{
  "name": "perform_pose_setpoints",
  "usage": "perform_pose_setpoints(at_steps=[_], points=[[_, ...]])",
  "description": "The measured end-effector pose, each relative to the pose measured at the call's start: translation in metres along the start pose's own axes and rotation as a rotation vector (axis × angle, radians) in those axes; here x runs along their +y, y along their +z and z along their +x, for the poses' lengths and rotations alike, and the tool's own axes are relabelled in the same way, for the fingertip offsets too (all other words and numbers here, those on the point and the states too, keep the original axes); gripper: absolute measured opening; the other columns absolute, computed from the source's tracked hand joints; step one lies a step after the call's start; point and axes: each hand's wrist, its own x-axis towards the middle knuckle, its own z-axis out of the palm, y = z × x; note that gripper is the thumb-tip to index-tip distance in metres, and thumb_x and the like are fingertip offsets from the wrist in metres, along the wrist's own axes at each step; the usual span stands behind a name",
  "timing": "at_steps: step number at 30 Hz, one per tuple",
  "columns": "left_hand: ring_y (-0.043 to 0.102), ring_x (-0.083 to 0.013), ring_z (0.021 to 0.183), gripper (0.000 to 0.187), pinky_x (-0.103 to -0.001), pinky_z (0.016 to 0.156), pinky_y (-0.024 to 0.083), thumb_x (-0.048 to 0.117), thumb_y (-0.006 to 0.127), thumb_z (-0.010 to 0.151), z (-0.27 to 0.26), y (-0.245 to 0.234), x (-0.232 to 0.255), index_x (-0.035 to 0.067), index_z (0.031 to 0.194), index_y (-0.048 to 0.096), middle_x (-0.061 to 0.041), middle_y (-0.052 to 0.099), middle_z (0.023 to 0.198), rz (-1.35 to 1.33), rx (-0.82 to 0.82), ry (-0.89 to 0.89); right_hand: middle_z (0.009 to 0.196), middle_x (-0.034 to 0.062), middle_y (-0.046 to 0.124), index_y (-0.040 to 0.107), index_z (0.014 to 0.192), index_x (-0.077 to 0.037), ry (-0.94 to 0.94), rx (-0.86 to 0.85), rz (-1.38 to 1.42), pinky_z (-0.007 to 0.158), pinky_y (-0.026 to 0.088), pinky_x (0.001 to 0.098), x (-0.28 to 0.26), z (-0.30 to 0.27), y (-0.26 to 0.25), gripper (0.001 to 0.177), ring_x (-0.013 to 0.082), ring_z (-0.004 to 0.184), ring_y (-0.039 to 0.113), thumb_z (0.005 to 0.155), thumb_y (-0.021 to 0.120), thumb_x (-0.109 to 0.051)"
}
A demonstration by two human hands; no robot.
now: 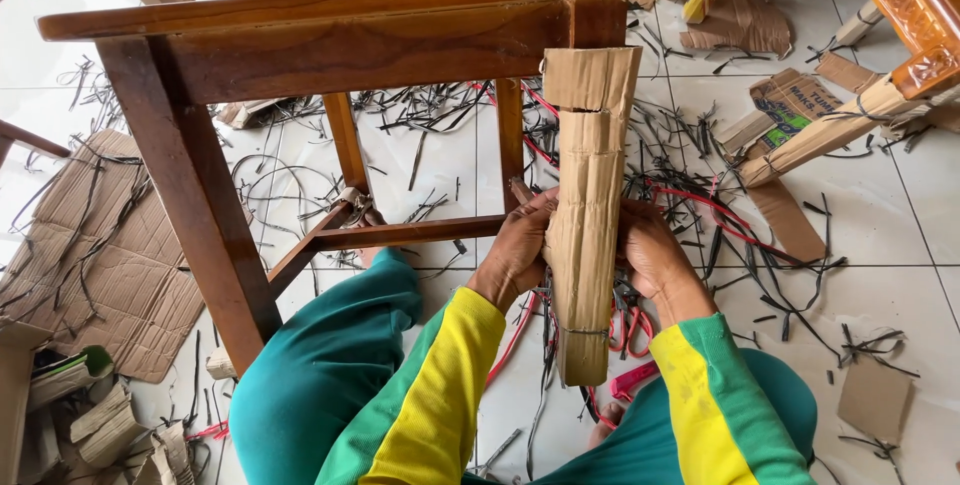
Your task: Wrapping a wooden chair leg with corrugated cardboard and securing it with plastic ties for protection during transport.
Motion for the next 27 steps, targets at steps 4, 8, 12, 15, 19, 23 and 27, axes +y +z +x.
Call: perform_pose_setpoints(at_steps=[4, 8, 12, 15, 19, 23, 27], points=[[0.077, -0.0213, 0.071, 0.021, -0.031, 0.065, 0.064, 0.015, 0.075, 0.094, 0.004, -0.003, -0.003, 0.005, 0.112, 0.077, -0.014, 0.077, 0.083, 0.027, 0.025, 0.019, 0.069, 0.0031, 0.064, 0.075, 0.098, -0.006, -0.015, -0.014, -0.006, 0.048, 0.046, 0.0205, 0.001, 0.000, 0.001, 0.020, 0.0134, 0.051, 0.058, 0.097, 0.069, -0.025], [0.077, -0.0202, 0.073, 0.021, -0.029, 0.067, 0.064, 0.012, 0.073, 0.094, -0.008, 0.011, 0.013, 0.002, 0.111, 0.076, -0.013, 0.077, 0.085, 0.052, -0.007, 0.033, 0.073, 0.0043, 0.064, 0.075, 0.101, -0.004, -0.042, -0.025, -0.029, 0.051, 0.048, 0.0224, -0.001, 0.000, 0.002, 0.024, 0.0142, 0.056, 0.060, 0.100, 0.068, -0.027], [0.078, -0.0227, 0.072, 0.024, -0.030, 0.066, 0.064, 0.015, 0.075, 0.094, -0.004, 0.005, 0.011, 0.002, 0.114, 0.076, -0.015, 0.078, 0.086, 0.094, -0.043, 0.028, 0.071, 0.0047, 0.065, 0.075, 0.100, -0.005, -0.002, -0.021, -0.008, 0.051, 0.051, 0.0242, 0.004, 0.005, -0.003, 0.027, 0.0155, 0.055, 0.062, 0.099, 0.069, -0.031], [0.078, -0.0223, 0.073, 0.017, -0.030, 0.066, 0.064, 0.013, 0.074, 0.094, 0.004, -0.002, 0.003, 0.003, 0.108, 0.077, -0.014, 0.078, 0.085, 0.056, -0.015, 0.018, 0.066, 0.0038, 0.063, 0.075, 0.097, -0.006, 0.024, -0.017, 0.017, 0.048, 0.048, 0.0220, 0.009, 0.009, -0.008, 0.025, 0.0139, 0.050, 0.059, 0.097, 0.071, -0.031], [0.077, -0.0202, 0.070, 0.012, -0.028, 0.062, 0.064, 0.016, 0.074, 0.094, 0.008, 0.000, -0.003, 0.006, 0.101, 0.076, -0.012, 0.076, 0.079, 0.040, 0.019, 0.049, 0.069, 0.0049, 0.065, 0.075, 0.099, -0.005, -0.001, -0.009, 0.011, 0.050, 0.053, 0.0253, -0.001, 0.004, -0.003, 0.027, 0.0150, 0.054, 0.063, 0.098, 0.071, -0.031], [0.067, -0.0150, 0.073, 0.013, -0.024, 0.066, 0.056, 0.021, 0.069, 0.101, -0.019, 0.014, 0.026, 0.010, 0.098, 0.074, -0.007, 0.072, 0.084, 0.275, 0.159, 0.189, 0.065, 0.0099, 0.062, 0.075, 0.091, -0.003, -0.264, -0.002, -0.514, 0.050, 0.043, 0.0295, -0.010, 0.004, -0.018, 0.023, 0.0190, 0.054, 0.056, 0.103, 0.064, -0.019], [0.063, -0.0150, 0.080, 0.016, -0.025, 0.070, 0.052, 0.021, 0.067, 0.103, -0.025, 0.009, 0.051, 0.007, 0.103, 0.074, -0.008, 0.070, 0.086, 0.450, 0.219, 0.316, 0.060, 0.0100, 0.058, 0.073, 0.088, -0.003, -0.268, -0.027, -0.574, 0.048, 0.040, 0.0275, -0.009, 0.009, -0.025, 0.027, 0.0185, 0.048, 0.048, 0.107, 0.060, -0.018]])
